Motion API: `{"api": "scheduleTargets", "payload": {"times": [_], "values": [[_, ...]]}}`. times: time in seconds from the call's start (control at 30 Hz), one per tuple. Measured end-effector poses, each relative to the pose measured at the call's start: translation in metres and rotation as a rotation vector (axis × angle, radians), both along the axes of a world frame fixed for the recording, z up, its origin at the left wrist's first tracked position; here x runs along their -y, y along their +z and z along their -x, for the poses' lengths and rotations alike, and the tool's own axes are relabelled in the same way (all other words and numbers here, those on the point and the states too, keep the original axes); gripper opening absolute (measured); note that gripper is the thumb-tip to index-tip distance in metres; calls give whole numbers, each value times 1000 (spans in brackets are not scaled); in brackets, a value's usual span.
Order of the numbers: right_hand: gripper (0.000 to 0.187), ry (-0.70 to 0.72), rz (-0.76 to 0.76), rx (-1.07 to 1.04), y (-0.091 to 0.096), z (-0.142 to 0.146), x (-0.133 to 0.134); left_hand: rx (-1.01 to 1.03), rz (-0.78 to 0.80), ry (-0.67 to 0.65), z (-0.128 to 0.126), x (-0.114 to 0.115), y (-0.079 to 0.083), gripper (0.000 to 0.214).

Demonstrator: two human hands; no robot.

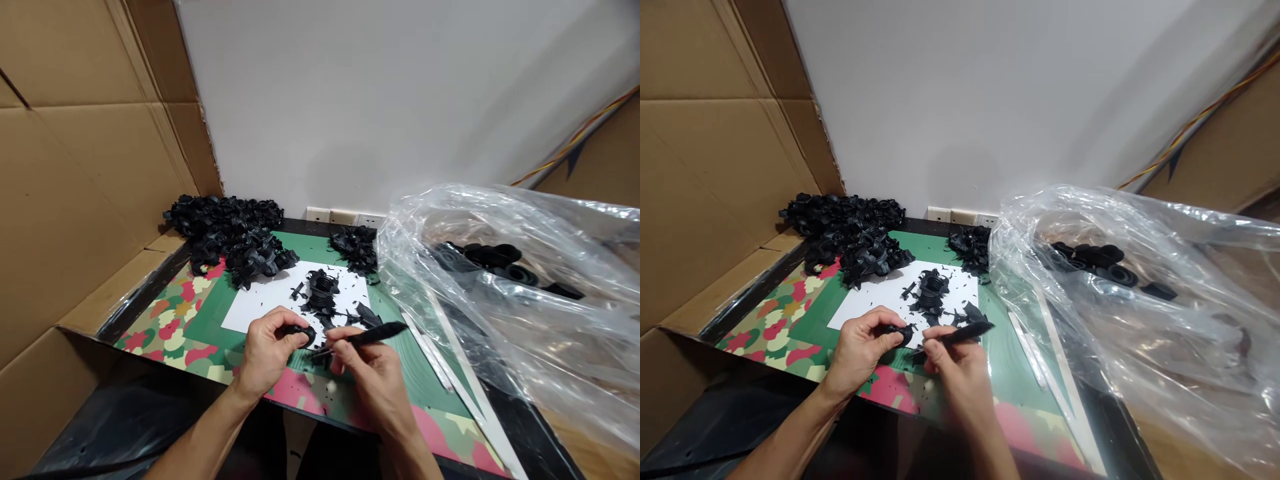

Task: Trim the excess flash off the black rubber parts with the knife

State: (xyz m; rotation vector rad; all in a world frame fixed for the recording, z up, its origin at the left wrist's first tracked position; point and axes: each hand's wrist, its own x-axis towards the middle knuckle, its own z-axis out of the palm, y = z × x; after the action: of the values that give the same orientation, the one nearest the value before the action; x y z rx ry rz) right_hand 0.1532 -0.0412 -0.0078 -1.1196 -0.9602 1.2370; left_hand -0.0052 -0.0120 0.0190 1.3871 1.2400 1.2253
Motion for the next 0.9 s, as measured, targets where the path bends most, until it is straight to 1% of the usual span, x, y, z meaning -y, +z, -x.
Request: {"api": "scheduleTargets", "payload": {"times": [0.1,0.17,0.3,0.47,0.63,0.73,0.9], "values": [[26,-145,-114,-61,-2,-5,2,-4,14,5,-2,0,1,8],[22,-182,-184,-119,-4,-2,2,-4,24,1,-4,1,2,9],[16,-179,-243,-197,-11,11,-1,4,32,-11,-6,2,2,9],[15,-152,-232,-226,-15,19,-4,30,50,-28,-6,3,0,9],[15,-136,-225,-215,-15,19,-4,59,54,-47,-6,4,0,9],[14,-135,-260,-194,-15,17,-3,69,48,-48,-6,4,0,9],[13,-138,-325,-98,-13,15,-2,98,70,-47,-6,4,1,8]]}}
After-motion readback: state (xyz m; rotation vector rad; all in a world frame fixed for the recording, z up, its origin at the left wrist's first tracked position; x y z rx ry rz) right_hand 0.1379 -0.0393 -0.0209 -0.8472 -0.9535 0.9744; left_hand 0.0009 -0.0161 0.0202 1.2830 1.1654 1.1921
